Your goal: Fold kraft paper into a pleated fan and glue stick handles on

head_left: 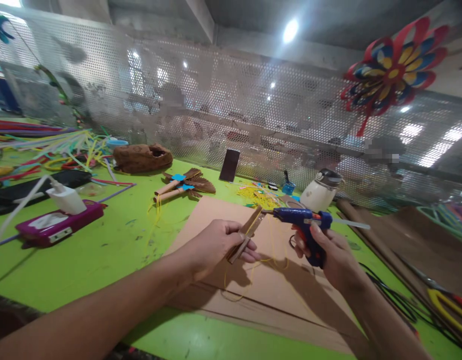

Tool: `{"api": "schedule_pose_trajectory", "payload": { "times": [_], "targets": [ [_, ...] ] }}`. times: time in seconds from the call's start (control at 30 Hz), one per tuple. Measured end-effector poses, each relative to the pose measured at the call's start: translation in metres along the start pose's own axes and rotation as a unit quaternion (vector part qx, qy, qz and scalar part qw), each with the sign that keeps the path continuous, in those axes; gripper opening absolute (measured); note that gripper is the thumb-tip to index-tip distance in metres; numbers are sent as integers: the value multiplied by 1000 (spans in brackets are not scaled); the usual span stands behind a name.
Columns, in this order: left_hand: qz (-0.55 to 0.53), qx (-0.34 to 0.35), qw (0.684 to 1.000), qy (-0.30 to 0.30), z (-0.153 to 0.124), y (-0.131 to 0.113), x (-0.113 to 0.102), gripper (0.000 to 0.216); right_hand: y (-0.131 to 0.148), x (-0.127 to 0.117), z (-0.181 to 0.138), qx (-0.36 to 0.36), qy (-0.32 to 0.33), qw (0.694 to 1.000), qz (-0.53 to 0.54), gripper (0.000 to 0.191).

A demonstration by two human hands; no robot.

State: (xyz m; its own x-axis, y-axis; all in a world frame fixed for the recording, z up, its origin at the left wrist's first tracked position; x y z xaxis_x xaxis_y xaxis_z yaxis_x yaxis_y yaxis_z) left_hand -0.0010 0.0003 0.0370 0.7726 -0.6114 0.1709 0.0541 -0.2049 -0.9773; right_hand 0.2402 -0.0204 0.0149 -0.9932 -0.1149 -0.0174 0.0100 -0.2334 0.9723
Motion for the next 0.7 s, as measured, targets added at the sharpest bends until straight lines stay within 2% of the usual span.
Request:
{"api": "schedule_pose_trajectory", "payload": {
  "times": [0.7],
  "targets": [
    [-14, -8, 1000, -14, 1, -1, -2, 11, -3, 6, -3, 39, 88, 995, 5, 33]
  ]
}}
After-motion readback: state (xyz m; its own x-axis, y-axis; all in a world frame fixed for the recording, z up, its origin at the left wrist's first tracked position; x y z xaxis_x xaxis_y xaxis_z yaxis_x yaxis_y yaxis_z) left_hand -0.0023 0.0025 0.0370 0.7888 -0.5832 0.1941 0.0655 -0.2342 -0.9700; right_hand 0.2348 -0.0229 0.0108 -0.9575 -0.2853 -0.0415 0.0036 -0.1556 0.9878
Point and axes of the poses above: each hand's wrist, its own z-axis towards the middle knuckle, its own x-axis out of the palm, y = z × x, the point moved 1 cm from there along z, towards the middle knuckle, and after that the axes turned 6 degrees about y, right-handed, at the moved point
